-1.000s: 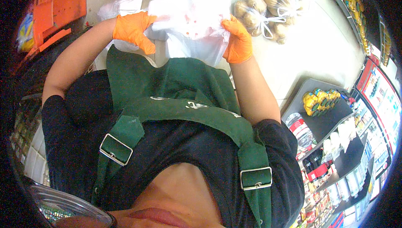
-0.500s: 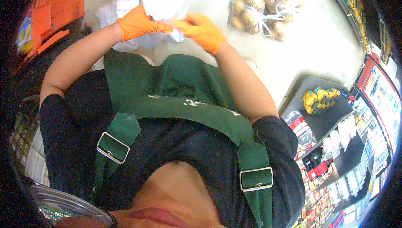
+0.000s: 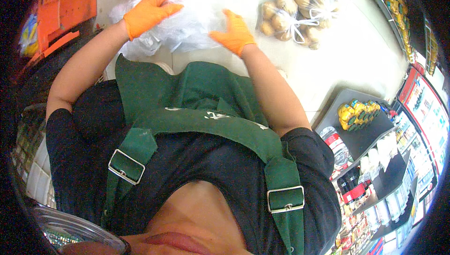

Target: The person repeatedly picks potatoes from a bulk bag, places them into small clear plastic bags, and ties the bags shut. The process is repeated multiple times, creating a stack of tied potato bags on the counter.

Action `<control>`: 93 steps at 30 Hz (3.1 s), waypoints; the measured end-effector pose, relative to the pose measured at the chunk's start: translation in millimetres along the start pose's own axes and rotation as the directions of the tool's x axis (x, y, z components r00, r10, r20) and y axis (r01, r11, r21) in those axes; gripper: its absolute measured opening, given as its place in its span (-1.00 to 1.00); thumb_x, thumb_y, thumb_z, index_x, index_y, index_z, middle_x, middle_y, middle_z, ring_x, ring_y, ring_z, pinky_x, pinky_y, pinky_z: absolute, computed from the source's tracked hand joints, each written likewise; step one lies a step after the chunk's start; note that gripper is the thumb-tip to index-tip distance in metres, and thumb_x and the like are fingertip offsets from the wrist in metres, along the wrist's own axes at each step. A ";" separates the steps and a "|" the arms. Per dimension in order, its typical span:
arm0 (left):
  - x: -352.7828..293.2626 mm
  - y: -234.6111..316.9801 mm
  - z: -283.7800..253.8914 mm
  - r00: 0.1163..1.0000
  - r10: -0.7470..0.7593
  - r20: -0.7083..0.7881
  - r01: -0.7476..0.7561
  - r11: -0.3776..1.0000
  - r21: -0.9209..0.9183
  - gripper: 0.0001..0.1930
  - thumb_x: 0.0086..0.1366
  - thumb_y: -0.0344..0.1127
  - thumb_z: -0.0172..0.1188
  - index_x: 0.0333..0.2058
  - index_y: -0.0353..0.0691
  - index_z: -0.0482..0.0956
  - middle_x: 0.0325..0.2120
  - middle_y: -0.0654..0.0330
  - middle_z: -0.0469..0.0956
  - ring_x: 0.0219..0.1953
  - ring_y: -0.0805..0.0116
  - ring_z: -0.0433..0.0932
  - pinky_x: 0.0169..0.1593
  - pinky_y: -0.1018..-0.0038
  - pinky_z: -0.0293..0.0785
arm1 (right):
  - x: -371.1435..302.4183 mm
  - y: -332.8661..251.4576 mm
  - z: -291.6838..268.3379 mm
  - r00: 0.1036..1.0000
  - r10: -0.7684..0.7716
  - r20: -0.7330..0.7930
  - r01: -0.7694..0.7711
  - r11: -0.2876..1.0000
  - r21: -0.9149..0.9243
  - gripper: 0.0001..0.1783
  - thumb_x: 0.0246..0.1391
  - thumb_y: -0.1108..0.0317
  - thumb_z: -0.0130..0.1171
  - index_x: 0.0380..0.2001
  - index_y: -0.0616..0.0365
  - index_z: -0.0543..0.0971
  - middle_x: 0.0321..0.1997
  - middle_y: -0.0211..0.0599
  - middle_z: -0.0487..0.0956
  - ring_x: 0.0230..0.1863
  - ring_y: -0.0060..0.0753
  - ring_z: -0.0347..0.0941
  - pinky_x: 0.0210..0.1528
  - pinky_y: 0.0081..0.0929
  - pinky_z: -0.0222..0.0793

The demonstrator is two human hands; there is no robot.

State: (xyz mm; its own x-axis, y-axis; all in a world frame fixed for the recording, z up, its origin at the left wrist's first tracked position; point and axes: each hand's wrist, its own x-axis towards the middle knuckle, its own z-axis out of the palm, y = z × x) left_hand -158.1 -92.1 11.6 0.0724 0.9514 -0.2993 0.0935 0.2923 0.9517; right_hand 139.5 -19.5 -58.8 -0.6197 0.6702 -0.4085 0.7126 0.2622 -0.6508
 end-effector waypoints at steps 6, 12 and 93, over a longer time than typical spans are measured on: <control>-4.8 9.8 4.4 0.855 0.027 0.518 -0.208 0.933 0.295 -0.50 0.35 -0.38 0.21 0.26 0.09 0.49 0.04 0.10 0.51 0.01 0.18 0.53 0.16 0.33 0.42 | 20.9 -61.7 -20.2 0.926 -0.377 -0.010 0.371 0.917 -0.147 -0.46 0.18 -0.07 0.18 0.01 0.15 0.60 0.14 0.03 0.55 0.24 0.14 0.39 0.29 -0.12 0.32; -19.0 -6.8 -28.1 0.848 -0.527 0.053 0.145 0.327 0.934 -0.49 0.43 -0.30 -0.08 0.31 0.32 0.40 0.24 -0.08 0.36 0.20 -0.13 0.48 0.27 0.19 0.41 | 4.4 -22.1 -54.4 0.937 0.162 0.310 0.013 0.869 -0.495 -0.43 0.33 -0.17 -0.05 -0.26 0.14 0.65 -0.14 0.04 0.63 -0.05 0.12 0.55 -0.01 0.00 0.43; -53.0 -28.4 -25.1 0.907 -0.354 0.230 0.047 0.627 0.777 -0.51 0.39 -0.15 -0.02 0.29 0.07 0.43 0.04 -0.09 0.54 0.06 -0.14 0.53 0.13 0.05 0.48 | 170.3 -224.3 -133.4 0.965 -0.212 0.154 0.240 0.480 -0.844 -0.35 -0.24 0.04 0.48 -0.03 0.05 0.61 0.08 -0.04 0.47 0.13 0.04 0.40 0.16 -0.07 0.44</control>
State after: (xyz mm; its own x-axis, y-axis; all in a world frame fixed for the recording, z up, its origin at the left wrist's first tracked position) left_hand -189.5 -148.4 2.1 0.2614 0.7369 -0.6235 0.8338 0.1530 0.5304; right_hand -82.0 128.4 103.0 -0.7999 0.4840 -0.3550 0.4704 0.8728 0.1299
